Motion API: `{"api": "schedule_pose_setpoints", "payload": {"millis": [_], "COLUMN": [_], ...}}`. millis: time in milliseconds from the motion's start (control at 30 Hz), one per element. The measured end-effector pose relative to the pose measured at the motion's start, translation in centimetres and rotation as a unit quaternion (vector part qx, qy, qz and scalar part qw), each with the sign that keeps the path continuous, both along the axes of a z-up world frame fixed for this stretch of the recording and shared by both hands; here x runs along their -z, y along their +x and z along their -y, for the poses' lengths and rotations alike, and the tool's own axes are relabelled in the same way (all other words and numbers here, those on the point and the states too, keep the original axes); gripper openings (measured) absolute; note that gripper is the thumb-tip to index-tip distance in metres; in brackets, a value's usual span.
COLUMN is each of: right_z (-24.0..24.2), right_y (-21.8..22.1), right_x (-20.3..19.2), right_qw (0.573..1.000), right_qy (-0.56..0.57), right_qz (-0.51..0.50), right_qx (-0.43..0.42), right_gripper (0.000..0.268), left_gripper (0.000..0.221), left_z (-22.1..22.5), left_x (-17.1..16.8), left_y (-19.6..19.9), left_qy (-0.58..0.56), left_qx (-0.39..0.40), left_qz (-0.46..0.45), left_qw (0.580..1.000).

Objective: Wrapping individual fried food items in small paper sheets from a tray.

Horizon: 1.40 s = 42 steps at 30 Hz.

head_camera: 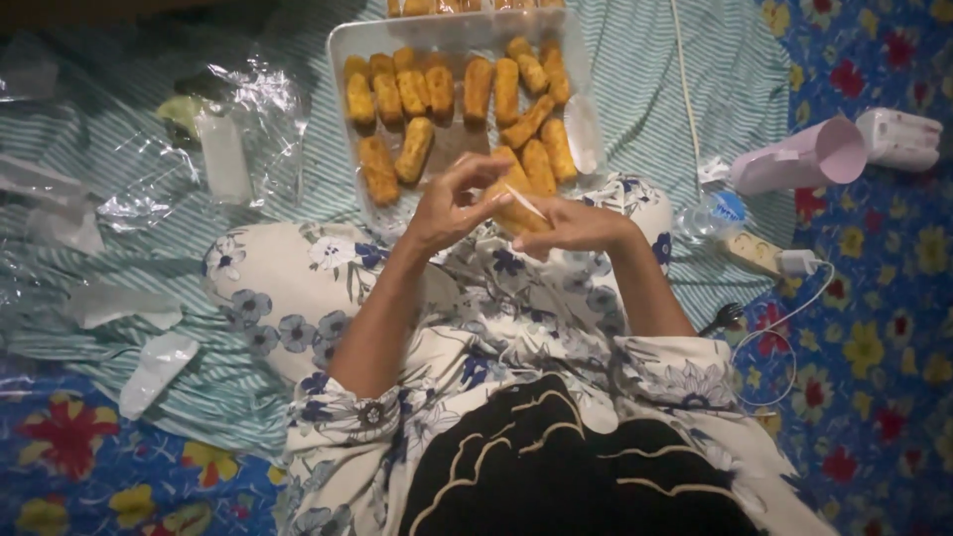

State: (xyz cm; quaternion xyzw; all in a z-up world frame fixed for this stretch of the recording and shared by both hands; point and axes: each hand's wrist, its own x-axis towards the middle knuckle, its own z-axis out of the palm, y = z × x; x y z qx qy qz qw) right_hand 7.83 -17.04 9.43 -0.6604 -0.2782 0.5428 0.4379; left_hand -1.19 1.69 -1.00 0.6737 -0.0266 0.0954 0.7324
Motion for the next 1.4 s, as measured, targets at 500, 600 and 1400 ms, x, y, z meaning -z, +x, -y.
{"api": "schedule_pose_setpoints", "payload": {"millis": [500,600,1400], "right_z": [1.2,1.9,2.9], "right_y": [1.2,1.8,2.0], "right_x": [2.3,4.0,6.0], "right_qw": [0.997,0.993,0.966], "right_qy": [-0.003,0.043,0.09], "right_qz": [0.08,0.085,0.114], "right_qx": [0.001,0.067,0.213], "right_gripper": [0.061,0.051,0.032], "left_gripper": [0.009,0.009,0.017], "left_z": [-0.3,-0.5,0.2], "left_x": [2.8,2.1,1.7], "left_y": [0.7,0.6,1.8], "left_qy": [-0.055,-0.075,-0.072], "left_qx": [-0.059,-0.093,-0.139], "left_qz": [-0.034,-0.049,-0.104], "left_qw": [0.996,0.992,0.982]}}
